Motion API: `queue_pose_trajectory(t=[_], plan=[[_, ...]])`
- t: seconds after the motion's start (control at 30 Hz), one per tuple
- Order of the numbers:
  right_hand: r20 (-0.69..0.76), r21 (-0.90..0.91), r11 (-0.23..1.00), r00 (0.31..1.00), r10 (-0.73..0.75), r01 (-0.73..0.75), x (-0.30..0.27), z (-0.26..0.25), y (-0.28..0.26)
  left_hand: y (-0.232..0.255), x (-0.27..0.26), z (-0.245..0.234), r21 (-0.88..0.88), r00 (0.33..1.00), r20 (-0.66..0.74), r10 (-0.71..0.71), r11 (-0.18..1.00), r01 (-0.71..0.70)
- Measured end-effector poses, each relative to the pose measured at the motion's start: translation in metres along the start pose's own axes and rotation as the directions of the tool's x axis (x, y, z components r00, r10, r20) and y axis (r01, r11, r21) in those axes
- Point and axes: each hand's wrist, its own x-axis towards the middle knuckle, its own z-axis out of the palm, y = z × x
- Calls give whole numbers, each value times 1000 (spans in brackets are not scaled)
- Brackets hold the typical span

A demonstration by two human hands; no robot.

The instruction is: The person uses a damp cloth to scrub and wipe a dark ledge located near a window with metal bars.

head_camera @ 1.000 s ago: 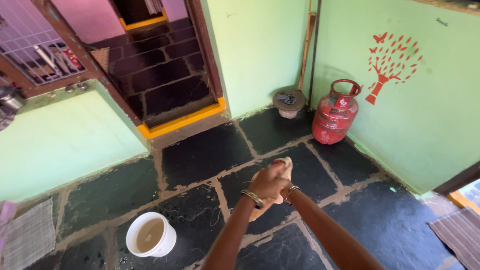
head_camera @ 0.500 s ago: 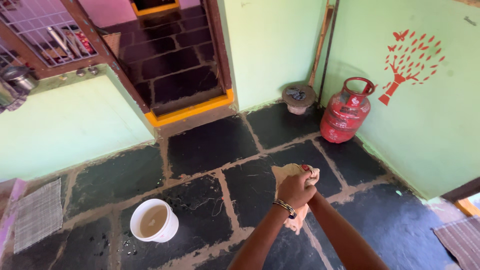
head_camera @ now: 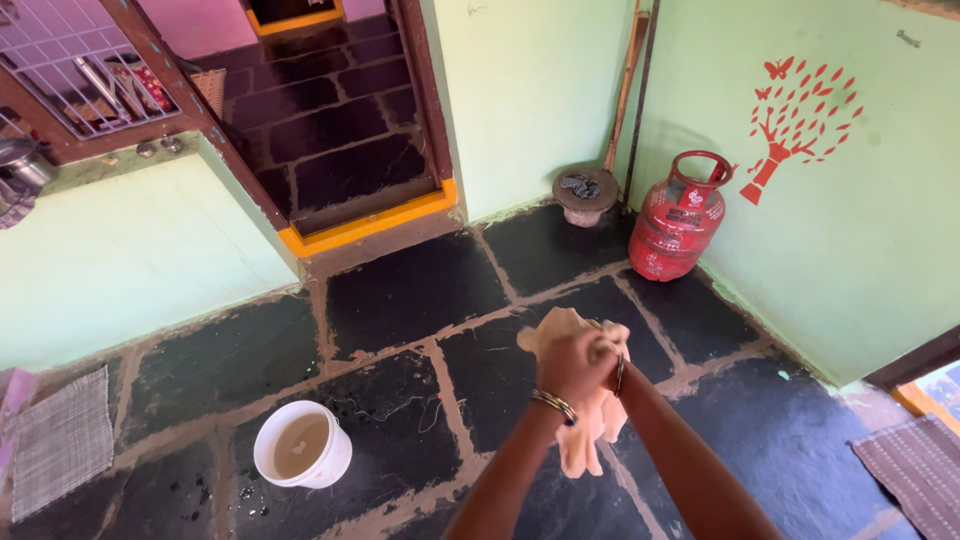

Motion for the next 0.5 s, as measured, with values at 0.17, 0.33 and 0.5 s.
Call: queue_pose_trajectory(t=[0.17, 0.33, 0.5], plan=[[-46, -87, 993, 996, 80, -83, -12, 47, -16, -27, 5, -49, 20, 968, -232, -93, 995, 100], [111, -20, 997, 991, 75, -74, -22, 91, -1, -46, -34, -74, 74, 964, -135, -228, 968, 240], [24, 96, 991, 996, 92, -93, -31, 96, 30, -48, -73, -91, -308, 997, 70, -16, 951, 37]])
